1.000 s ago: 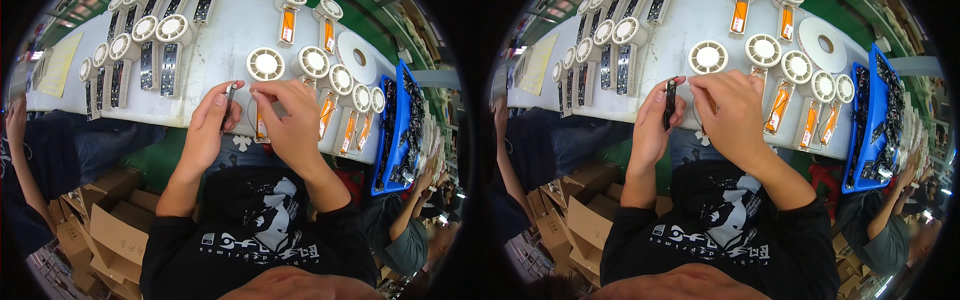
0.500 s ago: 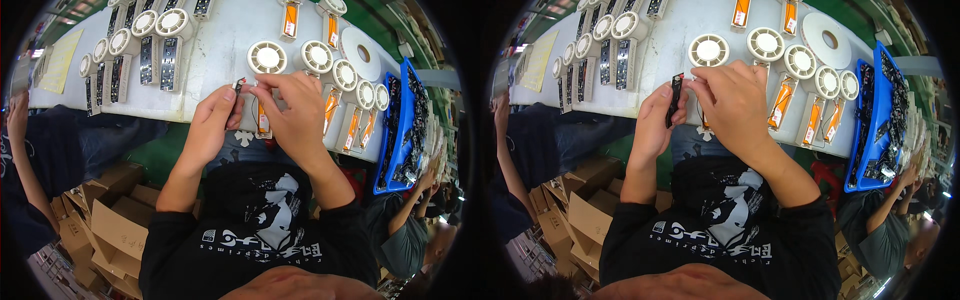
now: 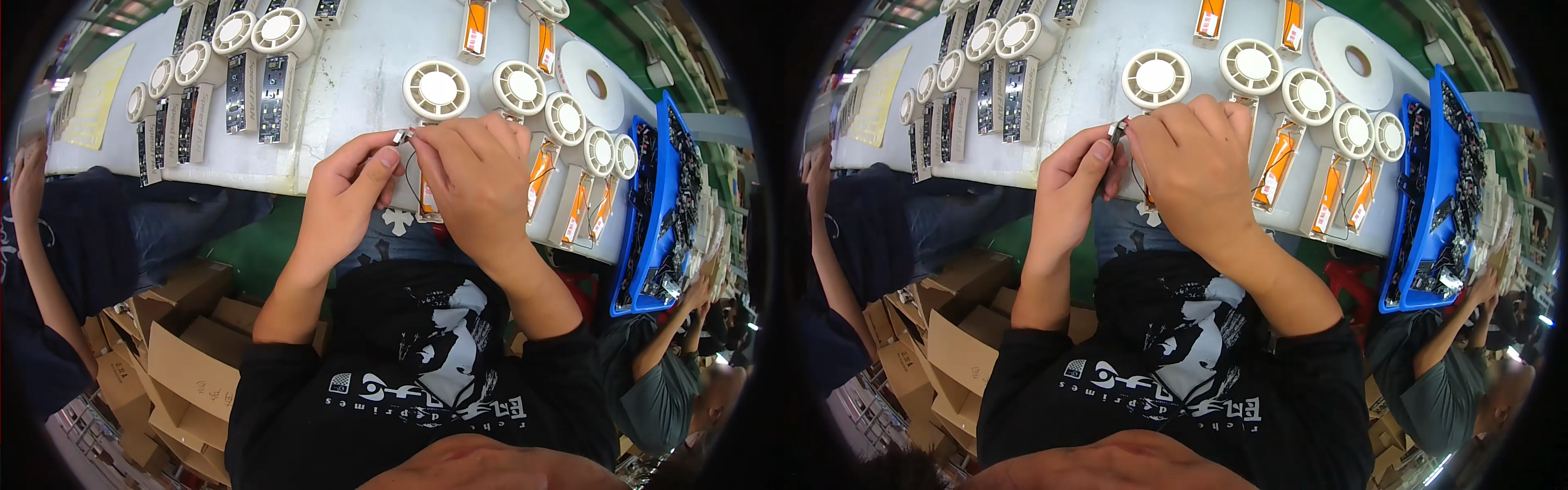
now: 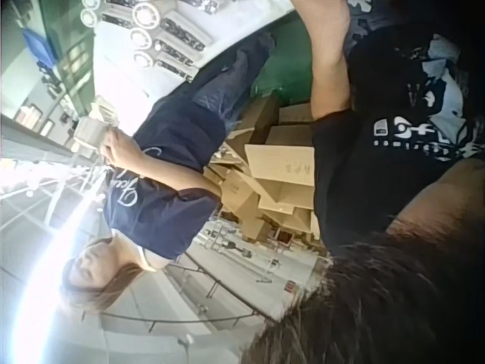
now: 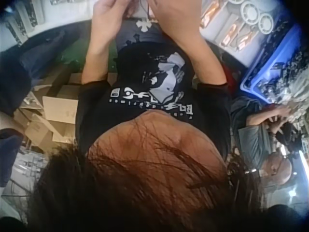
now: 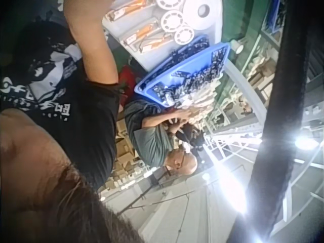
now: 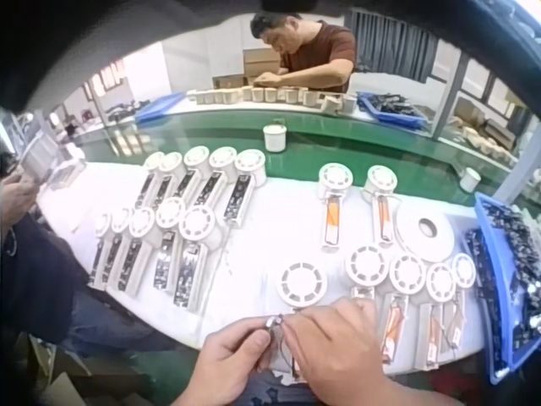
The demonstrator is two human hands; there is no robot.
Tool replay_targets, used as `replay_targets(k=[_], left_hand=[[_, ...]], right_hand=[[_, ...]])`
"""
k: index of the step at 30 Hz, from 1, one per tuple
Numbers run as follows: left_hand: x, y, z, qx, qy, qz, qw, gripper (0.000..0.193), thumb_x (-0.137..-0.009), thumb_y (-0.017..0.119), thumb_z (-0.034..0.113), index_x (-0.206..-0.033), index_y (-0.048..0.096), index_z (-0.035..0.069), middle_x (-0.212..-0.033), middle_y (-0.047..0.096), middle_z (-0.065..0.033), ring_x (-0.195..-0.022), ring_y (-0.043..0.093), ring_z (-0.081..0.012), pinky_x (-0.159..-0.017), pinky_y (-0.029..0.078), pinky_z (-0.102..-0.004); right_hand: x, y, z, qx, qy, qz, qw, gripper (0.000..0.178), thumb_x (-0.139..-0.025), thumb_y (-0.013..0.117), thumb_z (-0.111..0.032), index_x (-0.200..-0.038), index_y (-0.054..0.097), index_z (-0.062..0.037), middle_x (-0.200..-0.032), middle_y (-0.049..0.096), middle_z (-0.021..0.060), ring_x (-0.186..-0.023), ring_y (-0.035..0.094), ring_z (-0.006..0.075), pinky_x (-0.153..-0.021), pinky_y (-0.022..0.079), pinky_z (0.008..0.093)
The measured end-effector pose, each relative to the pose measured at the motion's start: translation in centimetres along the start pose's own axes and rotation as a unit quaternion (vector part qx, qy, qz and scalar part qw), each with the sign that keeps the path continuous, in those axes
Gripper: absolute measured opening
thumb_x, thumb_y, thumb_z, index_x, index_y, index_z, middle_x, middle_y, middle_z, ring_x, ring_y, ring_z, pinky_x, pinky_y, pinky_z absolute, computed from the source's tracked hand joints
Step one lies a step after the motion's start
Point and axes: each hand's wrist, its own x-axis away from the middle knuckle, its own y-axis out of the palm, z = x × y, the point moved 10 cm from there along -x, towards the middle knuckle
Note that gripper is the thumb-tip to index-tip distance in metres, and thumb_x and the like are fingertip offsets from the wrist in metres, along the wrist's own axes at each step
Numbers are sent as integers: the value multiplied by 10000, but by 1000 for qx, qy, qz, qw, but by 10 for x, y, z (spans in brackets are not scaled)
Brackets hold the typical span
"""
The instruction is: The person peels adhesive strips from a roll and applies them to batteries inside fan housings. They then pick up a circuit board, connect its wires to a battery, and press the board into the fan handle.
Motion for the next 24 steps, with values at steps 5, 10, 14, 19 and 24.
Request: replay_targets(k=[5, 10, 14, 19, 24], left_hand=[[3, -8, 4, -48, -2, 0, 999, 287, -1054, 571, 149, -1261, 655, -31, -867, 626, -36, -656, 498, -74, -564, 383, -218], [0, -11, -1, -44, -50, -59, 996, 277, -1046, 580, 130, -1248, 663, -40, -853, 619, -41, -649, 479, -70, -553, 371, -214], [-7, -10, 4, -54, -58, -113, 990, 278, -1043, 586, 129, -1245, 670, -43, -848, 612, -42, -647, 462, -69, -555, 366, -213], [-11, -9, 10, -76, -84, -149, 982, 278, -1036, 595, 122, -1245, 671, -45, -852, 612, -46, -650, 451, -68, -557, 365, -216], [-3, -12, 11, -105, -153, -159, 970, 262, -1034, 597, 121, -1212, 683, -51, -848, 630, -40, -672, 507, -81, -577, 404, -225]], right_hand=[[-1, 8, 3, -15, -22, -53, 998, 162, -793, 802, -80, -939, 732, -79, -862, 683, 22, -804, 600, 234, -741, 426, 356], [-4, 13, 7, -97, -62, -93, 989, 163, -800, 788, -70, -950, 726, -54, -844, 665, 42, -800, 590, 250, -744, 453, 371], [-8, 16, 8, -131, -89, -117, 980, 184, -793, 788, -69, -960, 718, -37, -833, 654, 55, -794, 584, 255, -736, 464, 378], [-9, 16, 9, -158, -119, -147, 969, 217, -782, 788, -70, -978, 699, -39, -840, 645, 59, -804, 582, 264, -734, 462, 377], [-5, 10, 0, -174, -121, -144, 967, 220, -781, 780, -61, -978, 684, -43, -857, 634, 58, -812, 581, 272, -737, 464, 373]])
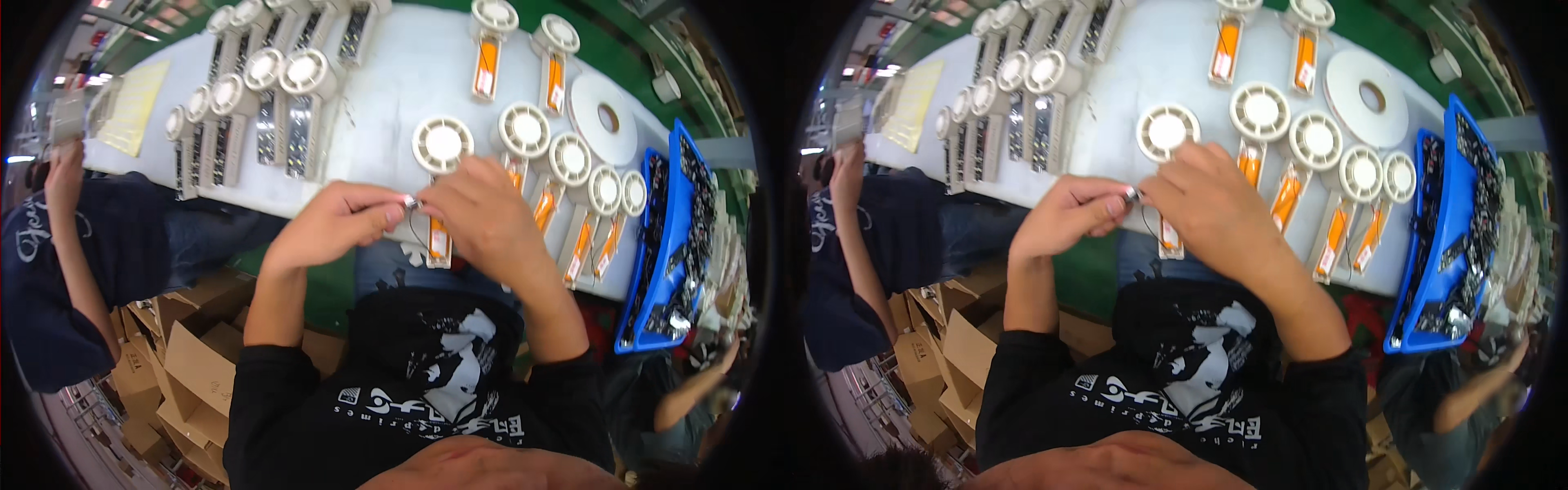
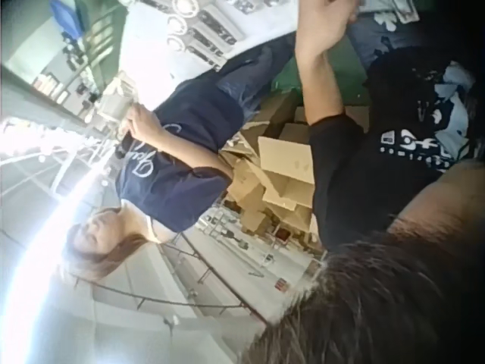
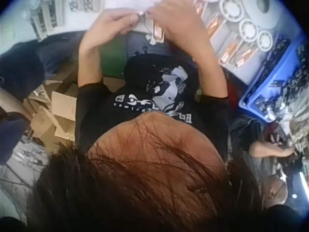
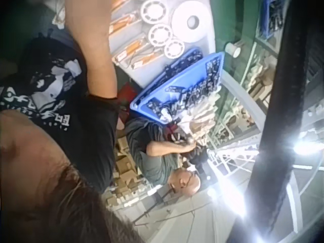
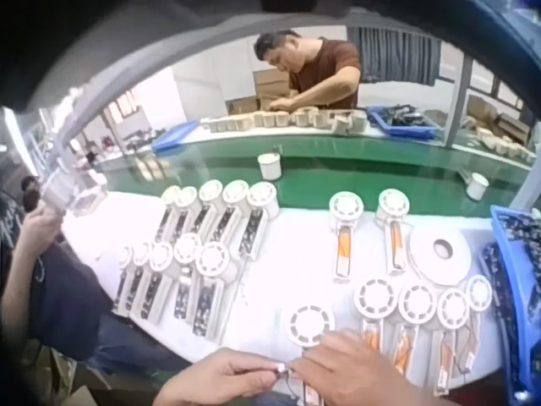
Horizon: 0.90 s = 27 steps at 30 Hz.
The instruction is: The person peels adhesive strips from a roll and applies them to batteries inside fan housings. They then pick up a circuit board, connect its wires to a battery, and press the board into the fan handle.
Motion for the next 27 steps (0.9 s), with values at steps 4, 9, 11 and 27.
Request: replay_targets(k=[4, 9, 11, 27], left_hand=[[6, 8, 44, -201, 35, 17, 979, 248, -1023, 607, 118, -1193, 691, -42, -871, 694, -87, -712, 617, -138, -632, 480, -263], [-1, 15, 169, -490, 188, 134, 841, 268, -990, 637, 137, -1205, 685, -17, -940, 741, -175, -802, 721, -238, -745, 547, -339], [-45, -2, 206, -559, 198, 156, 790, 291, -997, 627, 215, -1179, 697, -2, -927, 746, -160, -789, 714, -278, -743, 543, -340], [-326, -255, 247, -734, 142, 218, 627, 510, -853, 740, 371, -1311, 629, 176, -1179, 690, -238, -1060, 670, -415, -931, 529, -485]], right_hand=[[10, -5, 0, 12, 48, 37, 998, 208, -783, 770, -54, -971, 683, -42, -872, 628, 63, -828, 582, 271, -739, 461, 376], [17, -5, 11, -9, 95, 46, 994, 204, -791, 761, -57, -981, 688, -38, -868, 629, 66, -844, 585, 270, -749, 459, 382], [18, -6, 16, -18, 101, 50, 993, 202, -793, 758, -57, -982, 689, -38, -867, 630, 66, -850, 586, 270, -751, 458, 382], [20, 4, 17, 0, 83, 7, 997, 186, -774, 645, -59, -960, 629, -60, -869, 528, 47, -899, 530, 228, -781, 427, 357]])
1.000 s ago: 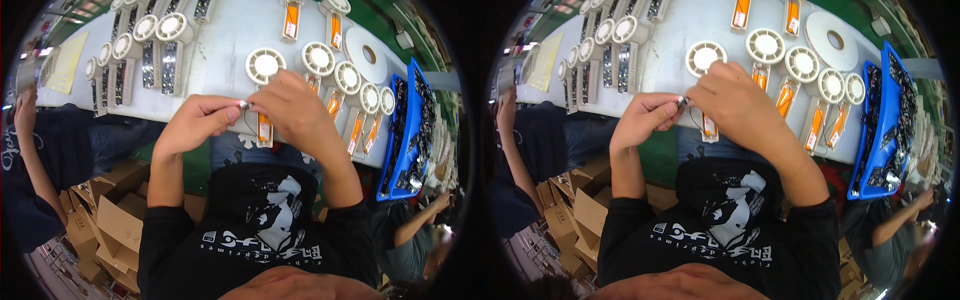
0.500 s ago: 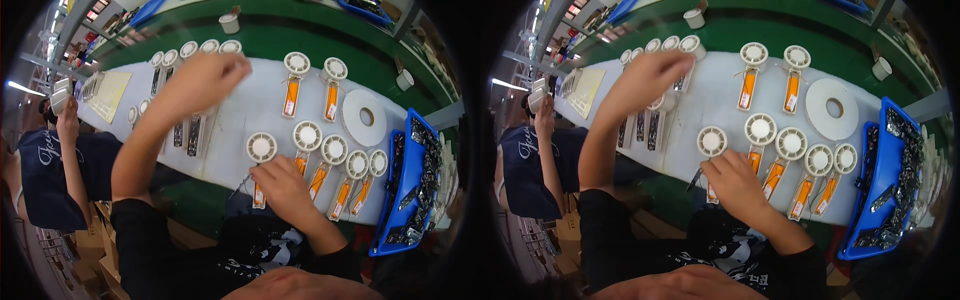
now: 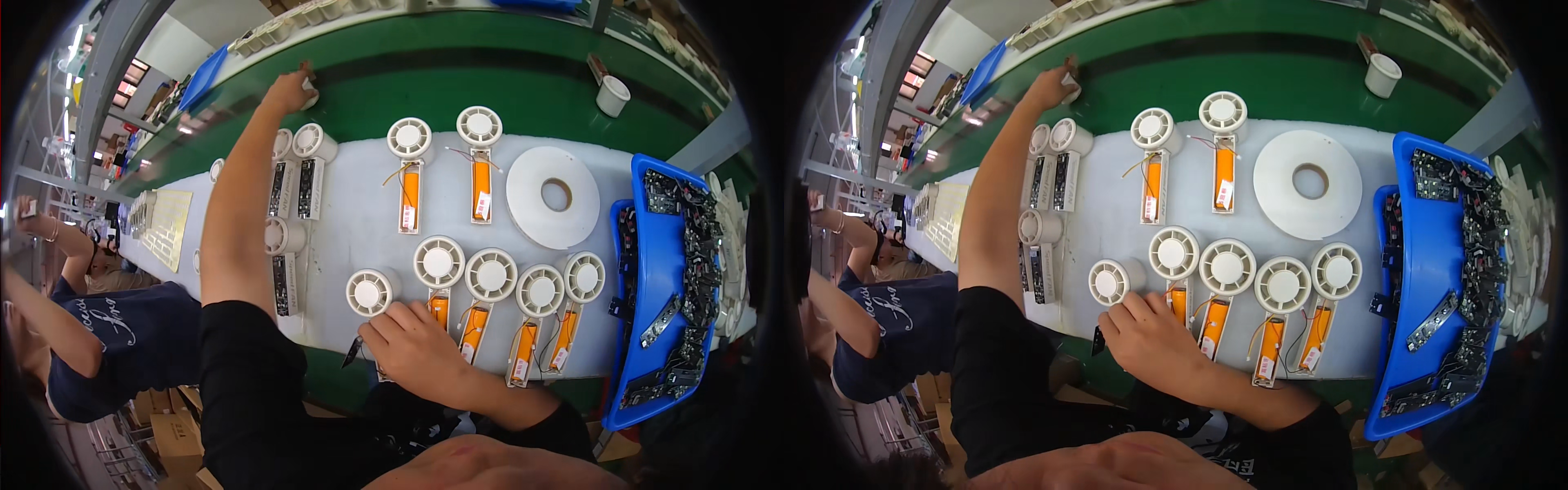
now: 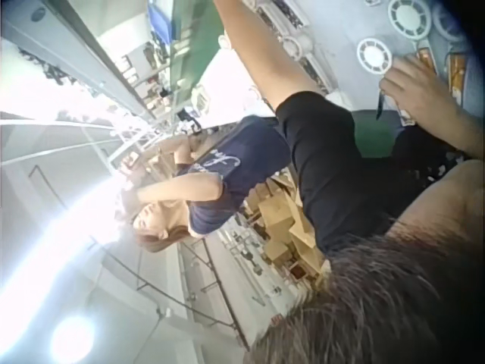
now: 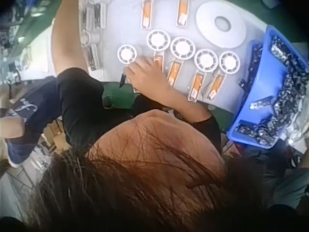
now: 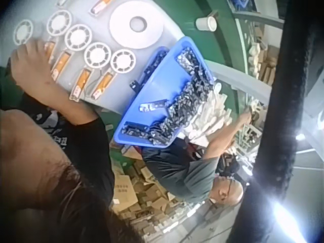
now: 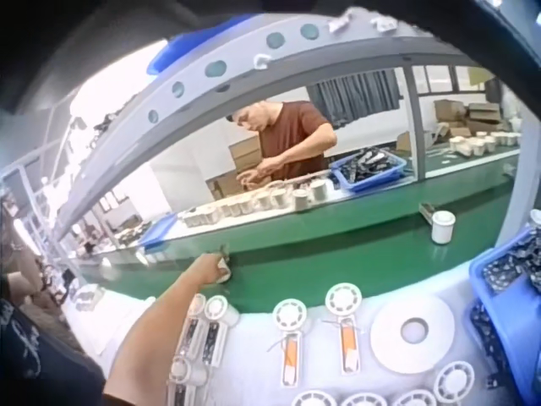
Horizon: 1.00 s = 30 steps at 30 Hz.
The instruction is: The person peels adhesive strips from a roll and applies them to batteries inside fan housings. They then pick up a circuit board, connect its wires to a battery, and press the board into the fan handle.
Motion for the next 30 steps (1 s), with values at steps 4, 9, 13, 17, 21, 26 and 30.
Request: replay_targets(k=[4, 9, 13, 17, 21, 26, 30], left_hand=[[68, -86, 93, 22, -1, 40, 999, 466, -861, 749, 303, -1295, 648, 163, -1136, 689, -202, -980, 684, -393, -879, 536, -450], [162, -138, 204, 17, 49, 72, 996, 444, -856, 762, 301, -1274, 662, 190, -1049, 679, -176, -881, 687, -356, -825, 542, -439], [220, -115, 233, 20, 92, 21, 995, 439, -849, 768, 315, -1239, 670, 138, -1061, 679, -159, -1004, 661, -357, -850, 536, -435], [280, -109, 264, 28, 137, 59, 988, 454, -858, 774, 246, -1265, 651, 86, -1098, 682, -161, -996, 652, -342, -856, 523, -415], [350, -135, 272, 176, 83, 138, 971, 419, -871, 764, 180, -1254, 648, 60, -1129, 674, -158, -971, 637, -307, -839, 527, -390], [408, -55, 242, 391, -127, 111, 905, 364, -891, 742, 138, -1231, 650, 44, -1097, 676, -145, -909, 638, -280, -789, 531, -375], [421, -30, 240, 377, -156, 121, 905, 352, -911, 715, 91, -1243, 626, 13, -1029, 693, -122, -869, 655, -248, -766, 531, -343]], right_hand=[[2, -1, -6, 13, -11, 15, 1000, 167, -771, 650, -64, -935, 618, -70, -859, 521, 42, -891, 527, 224, -769, 417, 355], [7, -3, -2, 12, -1, 12, 1000, 199, -777, 653, -78, -976, 636, -76, -872, 546, 40, -900, 541, 230, -781, 415, 358], [2, -3, -4, 31, -3, 13, 999, 229, -789, 663, -98, -1017, 647, -83, -905, 571, 37, -916, 552, 234, -800, 411, 371], [3, -4, -4, 67, 13, 4, 998, 278, -803, 709, -132, -1072, 659, -85, -968, 607, 36, -947, 563, 239, -832, 405, 388], [11, -35, -13, 40, 35, 23, 998, 345, -793, 765, -132, -1121, 665, -91, -1031, 638, 38, -982, 572, 242, -856, 397, 396], [19, -40, -8, 76, 44, 38, 995, 337, -777, 796, -102, -1097, 691, -99, -995, 666, 34, -961, 589, 235, -868, 390, 391], [17, -29, -7, 59, 66, 31, 996, 236, -782, 807, -110, -999, 718, -92, -902, 690, 27, -900, 606, 225, -887, 386, 381]])
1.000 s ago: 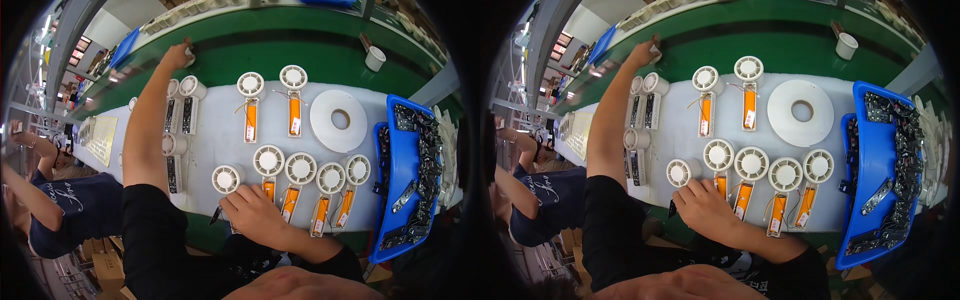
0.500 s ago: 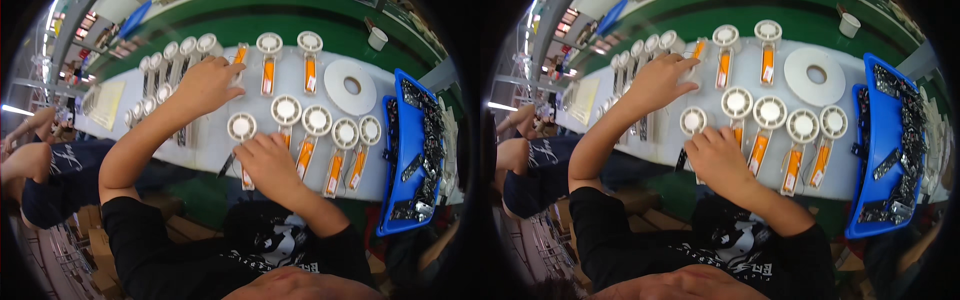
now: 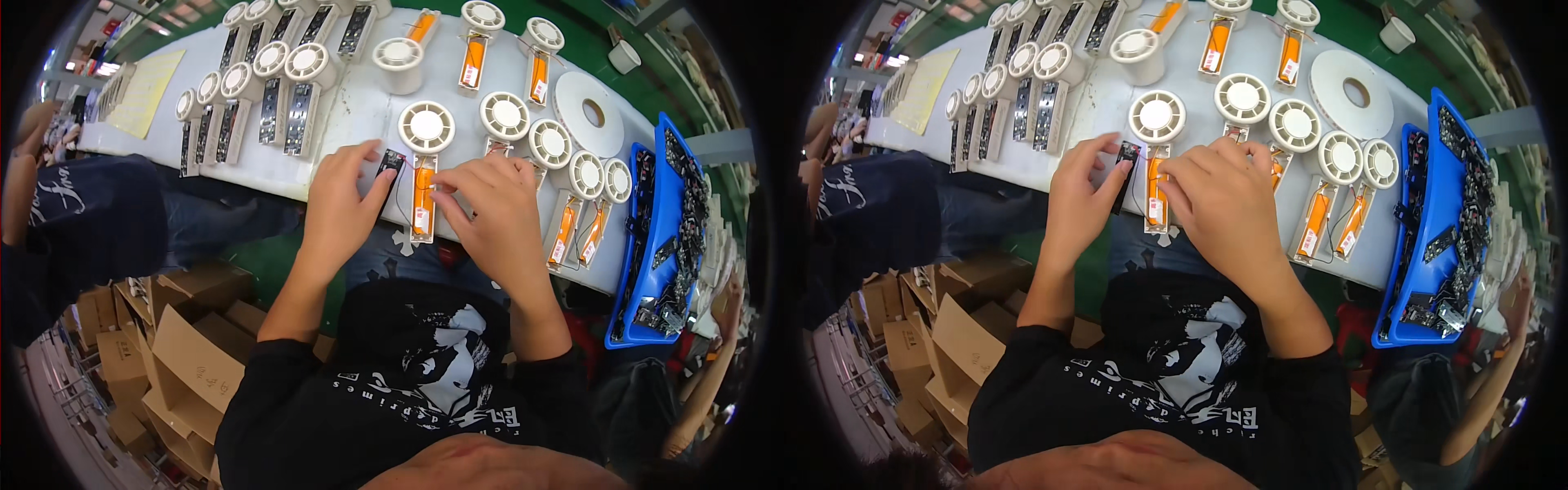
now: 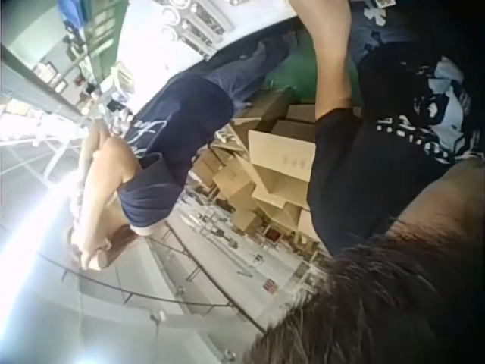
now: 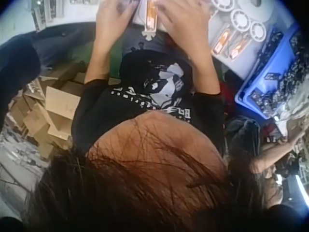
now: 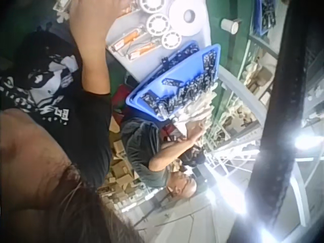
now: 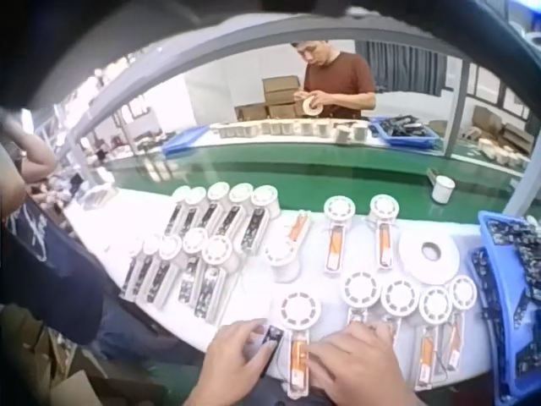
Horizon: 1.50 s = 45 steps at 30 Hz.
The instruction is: The person peels adhesive strips from a roll and applies them to batteries inside fan housings. They then pick up a circuit board, connect its wires to a battery, and press the board into the fan handle.
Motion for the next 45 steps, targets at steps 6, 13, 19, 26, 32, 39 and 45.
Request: replay_targets(k=[6, 13, 19, 26, 32, 39, 45], left_hand=[[0, 8, -13, 189, -48, -28, 981, 326, -951, 666, 39, -1259, 571, -10, -962, 713, -92, -806, 662, -181, -743, 536, -302], [12, 35, -23, 508, -165, -111, 838, 186, -1014, 564, 17, -1196, 540, -11, -1022, 704, -88, -893, 677, -116, -790, 550, -271], [11, 34, -23, 556, -153, -74, 813, 217, -1020, 552, 12, -1234, 531, -17, -1061, 692, -97, -986, 686, -138, -863, 565, -282], [12, 35, -22, 607, -151, -49, 778, 350, -1021, 584, 38, -1359, 522, -27, -1122, 689, -100, -1038, 686, -168, -957, 570, -321], [12, 39, -22, 588, -149, -77, 792, 366, -1020, 580, 37, -1376, 559, -43, -1151, 701, -145, -1025, 704, -216, -968, 559, -360], [12, 38, -25, 595, -147, -105, 783, 367, -989, 641, 20, -1348, 596, -36, -1130, 703, -92, -988, 688, -142, -881, 570, -283], [9, 30, -25, 522, -142, -92, 836, 363, -970, 643, 7, -1328, 615, -46, -1015, 712, -108, -885, 693, -166, -797, 562, -297]], right_hand=[[-10, 2, -9, -33, 5, 30, 999, 143, -792, 804, -80, -908, 721, -75, -839, 708, 24, -840, 621, 213, -854, 408, 355], [-19, 8, -5, -100, 34, 62, 993, 137, -814, 781, -10, -935, 721, -36, -874, 725, 39, -817, 615, 156, -758, 465, 292], [-25, 22, 8, -210, 107, 56, 970, 188, -819, 792, 9, -993, 723, -12, -907, 720, 35, -802, 571, 102, -744, 468, 241], [-21, 19, 7, -153, 113, 84, 978, 199, -808, 797, 26, -995, 738, -9, -930, 721, 49, -812, 582, 120, -720, 474, 251], [-28, 11, -19, -18, -40, 102, 994, 208, -781, 799, 38, -975, 759, -26, -903, 702, 71, -800, 613, 208, -690, 482, 299], [-26, 14, -24, 34, -66, 87, 993, 226, -748, 811, 21, -956, 752, -44, -886, 686, 71, -795, 621, 246, -707, 476, 333], [-24, 16, -28, 51, -123, 90, 987, 191, -766, 809, -66, -933, 716, -80, -872, 656, 20, -777, 590, 215, -701, 404, 354]])
